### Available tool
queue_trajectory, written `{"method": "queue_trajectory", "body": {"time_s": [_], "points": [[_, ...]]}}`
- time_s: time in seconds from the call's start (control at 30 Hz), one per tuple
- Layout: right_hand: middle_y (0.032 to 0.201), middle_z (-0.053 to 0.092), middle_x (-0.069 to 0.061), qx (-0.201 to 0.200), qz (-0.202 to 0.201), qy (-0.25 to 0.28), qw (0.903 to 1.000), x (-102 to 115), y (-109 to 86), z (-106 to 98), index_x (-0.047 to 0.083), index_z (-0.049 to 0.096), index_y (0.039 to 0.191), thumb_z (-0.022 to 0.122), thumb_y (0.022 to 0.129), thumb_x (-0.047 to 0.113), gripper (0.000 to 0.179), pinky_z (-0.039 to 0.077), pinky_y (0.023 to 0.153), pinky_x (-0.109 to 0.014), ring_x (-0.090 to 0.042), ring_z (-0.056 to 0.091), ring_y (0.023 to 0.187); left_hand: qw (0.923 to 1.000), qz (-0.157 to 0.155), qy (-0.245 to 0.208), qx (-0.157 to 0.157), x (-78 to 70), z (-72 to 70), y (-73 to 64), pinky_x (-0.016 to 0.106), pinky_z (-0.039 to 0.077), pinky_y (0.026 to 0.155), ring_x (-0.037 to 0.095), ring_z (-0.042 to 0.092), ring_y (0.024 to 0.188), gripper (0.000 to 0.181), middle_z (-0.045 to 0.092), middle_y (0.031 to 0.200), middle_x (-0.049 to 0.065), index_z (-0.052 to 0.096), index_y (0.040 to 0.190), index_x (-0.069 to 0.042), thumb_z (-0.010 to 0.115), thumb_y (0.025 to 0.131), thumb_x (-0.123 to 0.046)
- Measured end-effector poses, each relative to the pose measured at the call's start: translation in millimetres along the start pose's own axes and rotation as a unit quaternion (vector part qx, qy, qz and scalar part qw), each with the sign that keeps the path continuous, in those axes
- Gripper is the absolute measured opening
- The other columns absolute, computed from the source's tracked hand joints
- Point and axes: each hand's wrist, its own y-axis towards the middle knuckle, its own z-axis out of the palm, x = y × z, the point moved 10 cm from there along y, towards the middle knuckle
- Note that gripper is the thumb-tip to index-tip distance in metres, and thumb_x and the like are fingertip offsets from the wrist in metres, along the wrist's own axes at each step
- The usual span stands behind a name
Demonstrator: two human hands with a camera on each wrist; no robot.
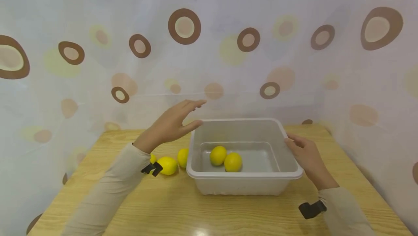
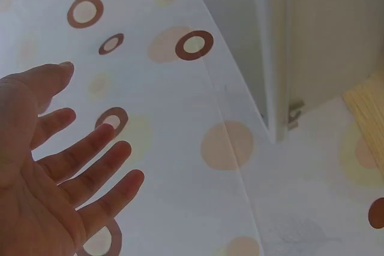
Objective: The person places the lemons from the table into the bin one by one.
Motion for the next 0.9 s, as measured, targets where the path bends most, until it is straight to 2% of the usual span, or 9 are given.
{"method": "queue_trajectory", "body": {"time_s": [0.2, 0.43, 0.6, 0.67, 0.8, 0.9], "points": [[0.098, 0.052, 0.032, 0.002, 0.004, 0.0, 1.0, 0.1, 0.3, 1.2, -0.008, 0.031, 0.144, 0.048, 0.1, 0.038, 0.066, 0.055, 0.067, -0.025, 0.004, 0.06, 0.083, 0.9997, -0.02, -0.01, 0.01, 28.5, 8.4, -35.0, 0.04, 0.044, 0.102, 0.022, 0.051, 0.123, 0.048, 0.053, 0.133, 0.006, 0.051, 0.138, -0.013, 0.061, 0.095, -0.031], [0.099, 0.053, 0.031, 0.006, 0.003, -0.001, 1.0, 2.0, 0.1, 2.9, -0.009, 0.031, 0.144, 0.048, 0.1, 0.037, 0.066, 0.055, 0.068, -0.025, 0.003, 0.06, 0.084, 0.9943, -0.085, 0.007, 0.065, 76.9, 31.2, -86.7, 0.044, 0.044, 0.1, 0.029, 0.052, 0.12, 0.049, 0.053, 0.132, 0.011, 0.051, 0.137, -0.008, 0.062, 0.094, -0.029], [0.098, 0.054, 0.03, 0.003, 0.0, -0.003, 1.0, 0.2, 1.1, 2.9, -0.009, 0.032, 0.143, 0.048, 0.1, 0.037, 0.065, 0.055, 0.067, -0.025, 0.002, 0.06, 0.083, 0.9811, -0.151, 0.019, 0.12, 109.5, 55.3, -125.9, 0.048, 0.05, 0.089, 0.033, 0.05, 0.119, 0.05, 0.048, 0.135, 0.015, 0.049, 0.139, -0.009, 0.063, 0.093, -0.025], [0.096, 0.054, 0.032, 0.0, -0.003, -0.002, 1.0, 0.5, 1.3, 2.2, -0.01, 0.033, 0.143, 0.048, 0.1, 0.037, 0.065, 0.055, 0.066, -0.026, 0.002, 0.061, 0.083, 0.9735, -0.18, 0.023, 0.14, 120.3, 63.0, -138.9, 0.05, 0.05, 0.086, 0.036, 0.049, 0.12, 0.052, 0.045, 0.137, 0.018, 0.048, 0.14, -0.009, 0.064, 0.092, -0.02], [0.096, 0.054, 0.032, -0.002, -0.003, -0.005, 1.0, 0.5, 1.7, 1.4, -0.01, 0.033, 0.143, 0.048, 0.1, 0.037, 0.065, 0.055, 0.066, -0.026, 0.002, 0.061, 0.083, 0.9603, -0.219, 0.026, 0.171, 136.4, 73.2, -157.6, 0.057, 0.048, 0.087, 0.044, 0.046, 0.122, 0.055, 0.041, 0.14, 0.024, 0.047, 0.14, -0.006, 0.066, 0.089, -0.013], [0.097, 0.054, 0.032, 0.001, 0.0, -0.002, 1.0, -0.9, 1.9, 1.7, -0.009, 0.032, 0.144, 0.048, 0.1, 0.037, 0.066, 0.056, 0.067, -0.026, 0.002, 0.061, 0.083, 0.9526, -0.24, 0.021, 0.186, 144.5, 79.3, -168.2, 0.06, 0.044, 0.092, 0.047, 0.044, 0.124, 0.056, 0.039, 0.142, 0.025, 0.047, 0.14, -0.004, 0.067, 0.088, -0.015]]}}
